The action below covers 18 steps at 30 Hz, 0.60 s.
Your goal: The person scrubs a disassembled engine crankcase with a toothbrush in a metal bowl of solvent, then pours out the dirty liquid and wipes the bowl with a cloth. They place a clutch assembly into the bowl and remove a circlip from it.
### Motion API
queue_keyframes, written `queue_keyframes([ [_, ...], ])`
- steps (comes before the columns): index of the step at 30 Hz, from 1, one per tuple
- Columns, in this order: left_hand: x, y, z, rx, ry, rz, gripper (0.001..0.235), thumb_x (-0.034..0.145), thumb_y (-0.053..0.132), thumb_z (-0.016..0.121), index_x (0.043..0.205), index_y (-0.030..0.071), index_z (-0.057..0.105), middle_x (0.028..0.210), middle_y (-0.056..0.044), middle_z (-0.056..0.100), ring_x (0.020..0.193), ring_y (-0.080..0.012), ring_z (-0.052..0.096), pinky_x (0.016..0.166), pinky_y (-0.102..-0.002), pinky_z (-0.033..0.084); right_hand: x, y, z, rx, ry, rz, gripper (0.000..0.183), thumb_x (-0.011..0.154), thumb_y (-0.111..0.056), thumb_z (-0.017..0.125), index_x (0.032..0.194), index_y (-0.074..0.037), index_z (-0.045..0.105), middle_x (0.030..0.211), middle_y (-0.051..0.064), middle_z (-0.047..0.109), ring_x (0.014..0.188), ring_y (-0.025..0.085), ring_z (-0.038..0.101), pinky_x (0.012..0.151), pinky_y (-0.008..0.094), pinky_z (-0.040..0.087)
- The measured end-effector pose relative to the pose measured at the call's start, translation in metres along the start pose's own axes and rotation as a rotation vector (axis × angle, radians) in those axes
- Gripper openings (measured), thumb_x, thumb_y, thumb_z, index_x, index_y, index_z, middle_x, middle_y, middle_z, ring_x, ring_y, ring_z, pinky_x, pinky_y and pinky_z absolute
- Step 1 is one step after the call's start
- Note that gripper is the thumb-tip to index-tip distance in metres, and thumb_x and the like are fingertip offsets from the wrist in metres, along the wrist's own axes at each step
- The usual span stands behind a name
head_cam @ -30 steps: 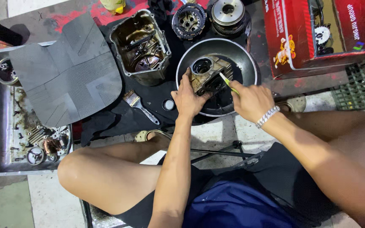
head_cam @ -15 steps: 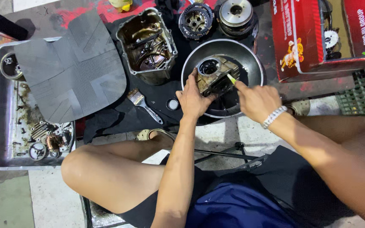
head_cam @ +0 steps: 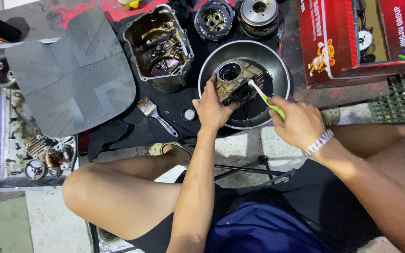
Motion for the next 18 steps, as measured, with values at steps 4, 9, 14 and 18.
queue_keyframes([
  [4,0.001,0.001,-0.003,-0.019,0.009,0.019,0.112,0.059,0.039,0.095,0.151,0.015,0.037,0.137,-0.007,0.062,0.124,-0.0272,0.060,0.093,-0.049,0.034,-0.003,-0.003,0.005,0.166,0.039,0.068,0.028,0.092,-0.029,0.065,0.119,-0.022,0.070,0.075,0.019,0.071,0.071,0.043,0.070,0.068,0.054,0.055],
  [9,0.001,0.003,-0.001,-0.002,-0.004,-0.002,0.112,0.058,0.038,0.094,0.152,0.015,0.036,0.136,-0.007,0.063,0.124,-0.0271,0.060,0.091,-0.047,0.035,0.006,-0.022,0.023,0.181,0.080,0.026,0.027,0.093,-0.026,0.065,0.118,-0.020,0.071,0.076,0.019,0.072,0.074,0.044,0.069,0.071,0.054,0.054],
  [14,0.002,0.002,-0.001,-0.006,0.001,0.006,0.112,0.058,0.041,0.094,0.151,0.016,0.037,0.136,-0.009,0.063,0.123,-0.0273,0.060,0.092,-0.048,0.035,-0.017,-0.025,0.025,0.257,0.011,0.090,0.029,0.090,-0.029,0.065,0.118,-0.025,0.071,0.072,0.019,0.071,0.070,0.042,0.070,0.069,0.054,0.054],
  [18,-0.002,0.002,0.002,0.002,0.010,0.027,0.110,0.062,0.043,0.092,0.152,0.016,0.036,0.138,-0.009,0.064,0.123,-0.0281,0.061,0.090,-0.049,0.035,-0.012,-0.038,0.027,0.272,0.089,0.011,0.025,0.094,-0.028,0.065,0.117,-0.021,0.070,0.074,0.018,0.070,0.072,0.042,0.068,0.066,0.053,0.053],
])
Point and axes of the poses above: each hand's wrist, its own x-axis towards the middle knuckle, its own z-axis out of the palm, y = z × x, the point moved 7 cm from there along x, towards the middle knuckle
